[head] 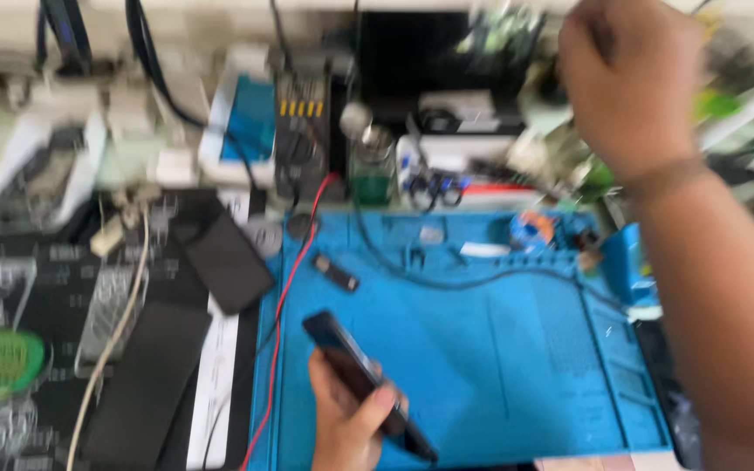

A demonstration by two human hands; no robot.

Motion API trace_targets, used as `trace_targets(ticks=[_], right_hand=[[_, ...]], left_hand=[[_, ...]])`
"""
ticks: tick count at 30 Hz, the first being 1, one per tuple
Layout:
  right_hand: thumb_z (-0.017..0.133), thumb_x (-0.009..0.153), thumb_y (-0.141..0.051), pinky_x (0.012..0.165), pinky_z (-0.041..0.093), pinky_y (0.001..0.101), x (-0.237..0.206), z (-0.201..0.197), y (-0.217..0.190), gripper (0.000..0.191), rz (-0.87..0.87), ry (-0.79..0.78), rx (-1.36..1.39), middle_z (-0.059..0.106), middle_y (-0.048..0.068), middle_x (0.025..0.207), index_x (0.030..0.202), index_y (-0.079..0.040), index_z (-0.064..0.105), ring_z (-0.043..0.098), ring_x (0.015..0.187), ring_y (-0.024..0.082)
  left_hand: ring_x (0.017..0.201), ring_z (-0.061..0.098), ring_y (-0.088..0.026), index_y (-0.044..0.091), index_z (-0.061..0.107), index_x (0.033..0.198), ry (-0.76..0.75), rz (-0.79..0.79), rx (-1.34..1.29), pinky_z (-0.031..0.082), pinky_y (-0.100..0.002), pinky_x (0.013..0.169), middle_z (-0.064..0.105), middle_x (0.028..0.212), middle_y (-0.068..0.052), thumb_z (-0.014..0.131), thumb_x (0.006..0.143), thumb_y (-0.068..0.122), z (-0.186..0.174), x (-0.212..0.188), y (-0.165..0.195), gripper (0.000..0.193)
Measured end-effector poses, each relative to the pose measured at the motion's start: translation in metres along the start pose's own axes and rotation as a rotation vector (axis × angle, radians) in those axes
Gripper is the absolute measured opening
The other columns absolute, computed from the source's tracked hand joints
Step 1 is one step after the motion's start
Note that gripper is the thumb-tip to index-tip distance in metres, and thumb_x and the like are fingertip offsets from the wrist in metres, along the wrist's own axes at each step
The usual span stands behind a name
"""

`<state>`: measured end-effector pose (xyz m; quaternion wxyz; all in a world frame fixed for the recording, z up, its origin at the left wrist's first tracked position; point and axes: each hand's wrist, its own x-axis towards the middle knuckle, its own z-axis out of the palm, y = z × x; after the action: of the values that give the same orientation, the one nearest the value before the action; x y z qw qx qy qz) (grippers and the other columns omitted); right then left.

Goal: The person uses a SIM ejector tool to pry open the back cover of a smartphone, then uses a screwdriver to remove screws and a metal plate from the internal chassis. The person also uses tweezers to adjust a small internal component.

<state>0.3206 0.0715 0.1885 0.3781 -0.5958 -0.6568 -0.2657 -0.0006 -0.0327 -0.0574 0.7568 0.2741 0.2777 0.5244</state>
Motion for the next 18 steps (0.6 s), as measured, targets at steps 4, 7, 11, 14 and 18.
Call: trace_targets(ticks=[4,7,11,14,18], right_hand=[[0.077,0.084,-0.008,0.067,0.052,0.0356,-0.106,-0.039,-0.077,0.004,0.169,-0.487,0.133,0.072,0.008,0.082,0.087,-0.006,0.076,0.069,0.075,0.022],[0.077,0.079,-0.011,0.072,0.061,0.0255,-0.178,-0.05,-0.12,0.014,0.373,-0.698,0.63,0.082,-0.003,0.102,0.093,-0.014,0.076,0.074,0.092,0.013],[0.075,0.085,-0.006,0.076,0.063,0.0292,-0.235,-0.032,-0.16,0.014,0.489,-0.608,0.787,0.081,0.004,0.096,0.099,-0.007,0.077,0.076,0.091,0.018],[0.074,0.087,-0.005,0.075,0.064,0.0294,-0.257,-0.028,-0.174,0.011,0.633,-0.548,0.754,0.083,0.005,0.093,0.097,-0.006,0.078,0.077,0.087,0.018],[0.074,0.085,-0.005,0.072,0.064,0.028,-0.273,-0.027,-0.177,0.011,0.659,-0.491,0.687,0.082,0.006,0.09,0.095,-0.006,0.078,0.078,0.083,0.017]], left_hand=[[0.078,0.064,-0.022,0.012,0.031,0.131,-0.041,0.005,0.01,0.059,-0.042,0.067,0.055,0.101,-0.011,0.083,0.075,0.004,0.0,-0.001,0.003,0.076],[0.083,0.063,-0.02,0.011,0.032,0.131,-0.033,-0.01,0.019,0.059,-0.039,0.069,0.054,0.103,-0.01,0.083,0.076,0.004,-0.003,0.0,0.003,0.075],[0.081,0.063,-0.02,0.011,0.031,0.131,-0.037,-0.005,0.033,0.059,-0.038,0.067,0.053,0.103,-0.01,0.084,0.076,0.006,-0.003,-0.001,0.003,0.077],[0.083,0.062,-0.019,0.011,0.031,0.132,-0.045,-0.007,0.05,0.058,-0.036,0.069,0.053,0.105,-0.01,0.085,0.076,0.007,-0.002,-0.001,0.003,0.078],[0.101,0.058,-0.019,0.008,0.03,0.134,-0.07,0.036,0.082,0.056,-0.037,0.082,0.051,0.115,-0.011,0.087,0.078,0.009,0.0,-0.001,0.001,0.08]])
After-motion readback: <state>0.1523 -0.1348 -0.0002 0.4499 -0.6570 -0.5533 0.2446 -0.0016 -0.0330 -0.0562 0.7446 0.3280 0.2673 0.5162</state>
